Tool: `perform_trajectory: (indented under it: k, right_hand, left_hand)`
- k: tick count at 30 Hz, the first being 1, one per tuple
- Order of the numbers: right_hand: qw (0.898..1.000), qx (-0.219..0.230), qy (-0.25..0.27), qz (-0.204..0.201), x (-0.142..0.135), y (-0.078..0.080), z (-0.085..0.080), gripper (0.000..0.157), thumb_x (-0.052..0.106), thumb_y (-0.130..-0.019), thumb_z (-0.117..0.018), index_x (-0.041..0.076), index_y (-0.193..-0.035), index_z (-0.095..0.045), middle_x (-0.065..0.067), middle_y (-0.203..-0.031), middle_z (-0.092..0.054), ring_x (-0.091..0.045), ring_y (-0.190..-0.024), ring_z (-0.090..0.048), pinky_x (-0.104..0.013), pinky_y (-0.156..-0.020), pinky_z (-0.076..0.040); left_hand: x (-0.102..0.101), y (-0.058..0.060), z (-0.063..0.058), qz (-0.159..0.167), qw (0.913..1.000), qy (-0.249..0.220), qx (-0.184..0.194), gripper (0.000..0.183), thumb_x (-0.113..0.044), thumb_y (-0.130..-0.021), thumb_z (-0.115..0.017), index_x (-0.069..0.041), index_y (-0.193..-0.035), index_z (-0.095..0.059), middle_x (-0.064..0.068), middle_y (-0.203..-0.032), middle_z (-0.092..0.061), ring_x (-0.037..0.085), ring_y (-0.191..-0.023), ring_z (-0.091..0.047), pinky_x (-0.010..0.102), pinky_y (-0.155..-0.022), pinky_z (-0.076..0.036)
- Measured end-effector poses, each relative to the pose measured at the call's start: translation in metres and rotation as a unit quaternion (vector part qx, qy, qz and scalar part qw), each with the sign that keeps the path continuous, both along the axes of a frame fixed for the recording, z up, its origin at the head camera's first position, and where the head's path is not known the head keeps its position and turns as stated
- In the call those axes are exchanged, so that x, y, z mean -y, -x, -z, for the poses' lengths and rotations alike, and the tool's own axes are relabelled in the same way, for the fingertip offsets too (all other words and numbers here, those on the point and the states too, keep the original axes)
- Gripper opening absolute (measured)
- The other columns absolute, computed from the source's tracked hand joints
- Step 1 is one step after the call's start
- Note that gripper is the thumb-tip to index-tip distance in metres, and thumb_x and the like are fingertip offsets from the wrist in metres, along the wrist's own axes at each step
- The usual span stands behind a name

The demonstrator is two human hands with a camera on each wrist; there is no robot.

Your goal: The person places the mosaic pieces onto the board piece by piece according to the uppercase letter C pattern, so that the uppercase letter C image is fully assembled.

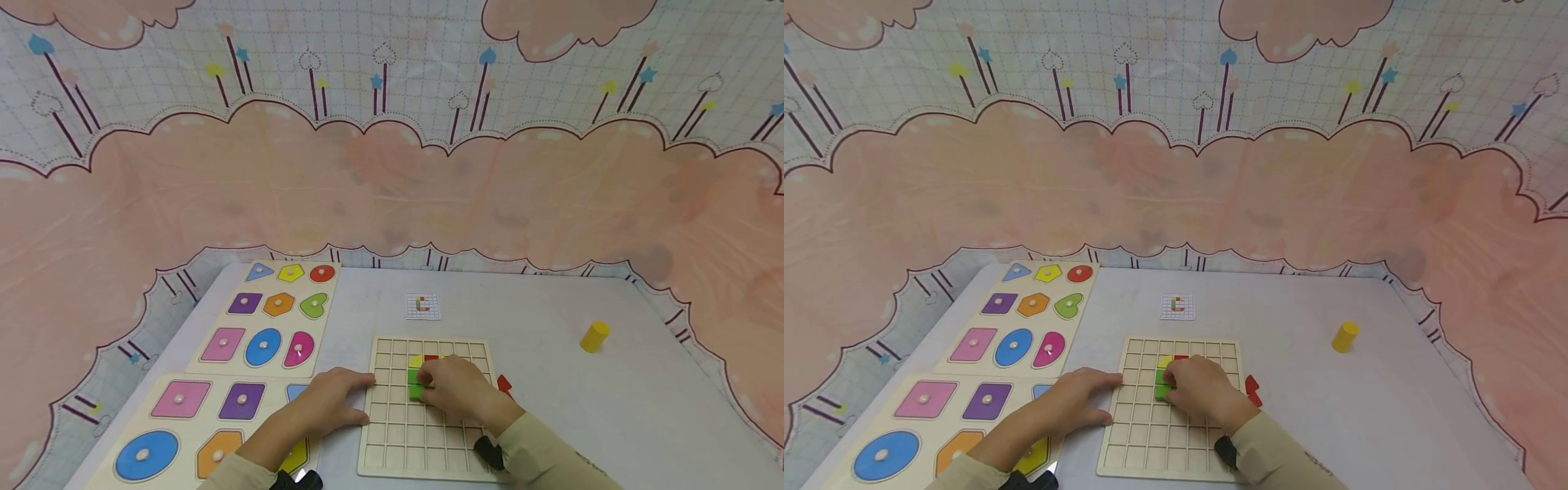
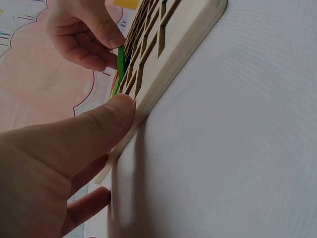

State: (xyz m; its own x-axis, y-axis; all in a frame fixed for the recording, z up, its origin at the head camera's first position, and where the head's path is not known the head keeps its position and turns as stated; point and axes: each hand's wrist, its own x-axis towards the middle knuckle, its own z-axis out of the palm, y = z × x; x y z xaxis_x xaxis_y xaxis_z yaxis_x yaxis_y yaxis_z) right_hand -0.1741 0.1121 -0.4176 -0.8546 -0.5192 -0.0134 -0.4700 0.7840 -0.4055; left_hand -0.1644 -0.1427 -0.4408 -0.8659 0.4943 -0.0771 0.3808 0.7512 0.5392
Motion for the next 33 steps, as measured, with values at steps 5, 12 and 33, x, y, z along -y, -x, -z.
perform_trajectory:
  k: [5, 12, 33]
  right_hand:
    - [1.000, -0.001, -0.008, 0.001, 0.002, 0.001, -0.001, 0.014, 0.018, -0.084, -0.078, 0.012, -0.095, -0.072, 0.007, -0.087, -0.070, -0.018, -0.085, -0.064, -0.038, -0.077, -0.053]
    - [1.000, -0.005, -0.009, 0.002, 0.003, 0.001, -0.002, 0.016, 0.015, -0.082, -0.080, 0.011, -0.094, -0.072, 0.006, -0.086, -0.069, -0.019, -0.083, -0.063, -0.038, -0.077, -0.052]
    - [0.998, 0.039, 0.029, 0.038, -0.012, 0.001, -0.010, 0.027, 0.015, -0.085, -0.074, 0.009, -0.111, -0.071, 0.001, -0.103, -0.071, -0.017, -0.090, -0.064, -0.040, -0.080, -0.053]
  left_hand:
    - [0.000, 0.000, 0.000, -0.001, 1.0000, -0.001, 0.000, 0.060, -0.027, -0.077, -0.087, -0.012, -0.131, -0.067, 0.006, -0.127, -0.066, 0.033, -0.123, -0.055, 0.056, -0.103, -0.044]
    - [0.001, 0.000, 0.001, 0.002, 1.0000, 0.000, -0.003, 0.059, -0.028, -0.078, -0.086, -0.012, -0.131, -0.067, 0.005, -0.128, -0.066, 0.032, -0.123, -0.055, 0.055, -0.103, -0.044]
    - [0.000, -0.001, -0.001, -0.004, 1.0000, 0.006, 0.002, 0.059, -0.028, -0.078, -0.086, -0.013, -0.131, -0.067, 0.007, -0.128, -0.065, 0.033, -0.123, -0.055, 0.056, -0.103, -0.043]
